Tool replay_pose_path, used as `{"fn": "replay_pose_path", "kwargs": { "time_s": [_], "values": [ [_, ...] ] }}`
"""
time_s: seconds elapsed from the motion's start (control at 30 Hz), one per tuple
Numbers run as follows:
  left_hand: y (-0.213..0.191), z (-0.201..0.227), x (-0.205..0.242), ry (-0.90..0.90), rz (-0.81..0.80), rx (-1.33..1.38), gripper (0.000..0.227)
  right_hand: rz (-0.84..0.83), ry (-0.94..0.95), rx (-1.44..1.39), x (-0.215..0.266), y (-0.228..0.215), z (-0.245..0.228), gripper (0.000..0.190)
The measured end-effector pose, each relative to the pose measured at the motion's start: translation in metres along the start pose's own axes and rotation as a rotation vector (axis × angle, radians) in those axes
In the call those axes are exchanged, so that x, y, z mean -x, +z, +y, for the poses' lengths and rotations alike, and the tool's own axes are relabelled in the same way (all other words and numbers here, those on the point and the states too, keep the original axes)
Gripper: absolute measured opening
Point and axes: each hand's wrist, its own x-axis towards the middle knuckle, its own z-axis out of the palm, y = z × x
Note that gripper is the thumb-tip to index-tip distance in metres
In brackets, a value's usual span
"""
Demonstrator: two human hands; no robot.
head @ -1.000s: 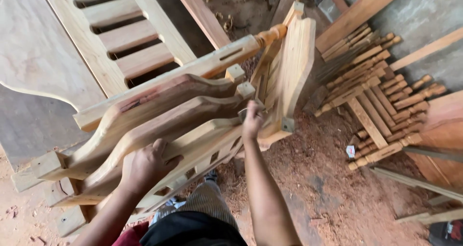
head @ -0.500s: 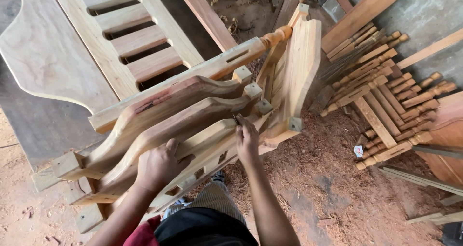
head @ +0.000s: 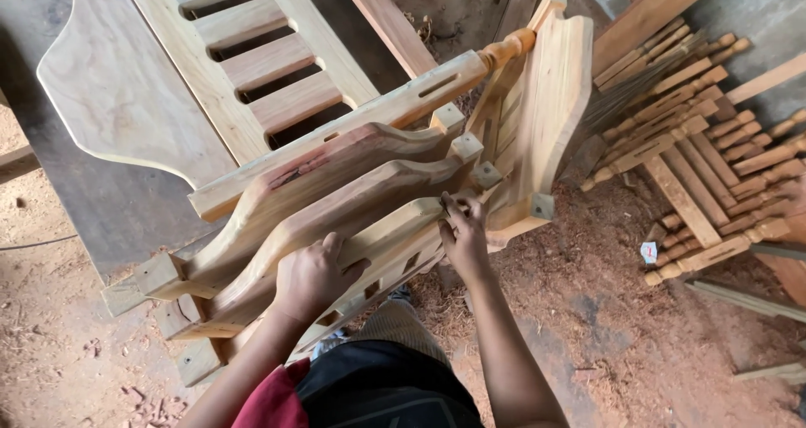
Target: The person sands the backrest and side rails of a wooden chair using a sanding block. They work on the curved top edge, the vertical slats, and the side supports, moving the chair to access different areas.
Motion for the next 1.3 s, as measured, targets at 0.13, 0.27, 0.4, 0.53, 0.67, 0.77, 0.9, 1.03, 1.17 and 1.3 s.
{"fn": "replay_pose_path", "kwargs": {
  "time_s": [0.13,0.27,0.4,0.53,0.67,0.77,0.9,1.03,1.17,1.3],
  "values": [
    [0.000,-0.001,-0.001,0.021,-0.010,0.012,0.050,-0.040,0.085,-0.010,0.005,-0.002,-0.012,0.051],
    [-0.001,-0.003,0.000,0.042,0.008,0.019,0.052,-0.077,0.151,0.008,0.009,-0.005,-0.026,0.050],
    [-0.002,-0.001,-0.001,0.053,-0.008,0.010,0.051,0.071,0.289,-0.132,0.015,0.004,-0.051,0.036],
    [0.000,-0.001,-0.001,0.079,0.051,0.025,0.051,0.305,0.033,-0.273,0.019,0.012,-0.076,0.035],
    [0.004,-0.002,-0.002,0.040,0.041,0.010,0.050,0.206,0.099,-0.347,0.020,0.012,-0.045,0.040],
    [0.009,-0.003,0.000,0.055,0.080,-0.026,0.049,0.179,0.365,-0.229,0.022,0.027,0.007,0.037],
    [0.006,-0.003,0.002,0.037,0.044,-0.069,0.052,0.105,0.275,-0.188,0.016,0.017,-0.004,0.042],
    [0.006,0.001,-0.004,0.047,0.045,-0.081,0.052,0.172,0.266,-0.650,0.027,0.023,-0.031,0.043],
    [0.002,0.005,-0.002,0.019,0.029,-0.060,0.050,-0.190,0.847,-0.137,0.014,0.014,0.015,0.049],
    [0.003,0.005,-0.004,0.012,0.046,-0.076,0.049,0.118,0.294,-0.154,0.029,0.035,0.017,0.041]
  ]
}}
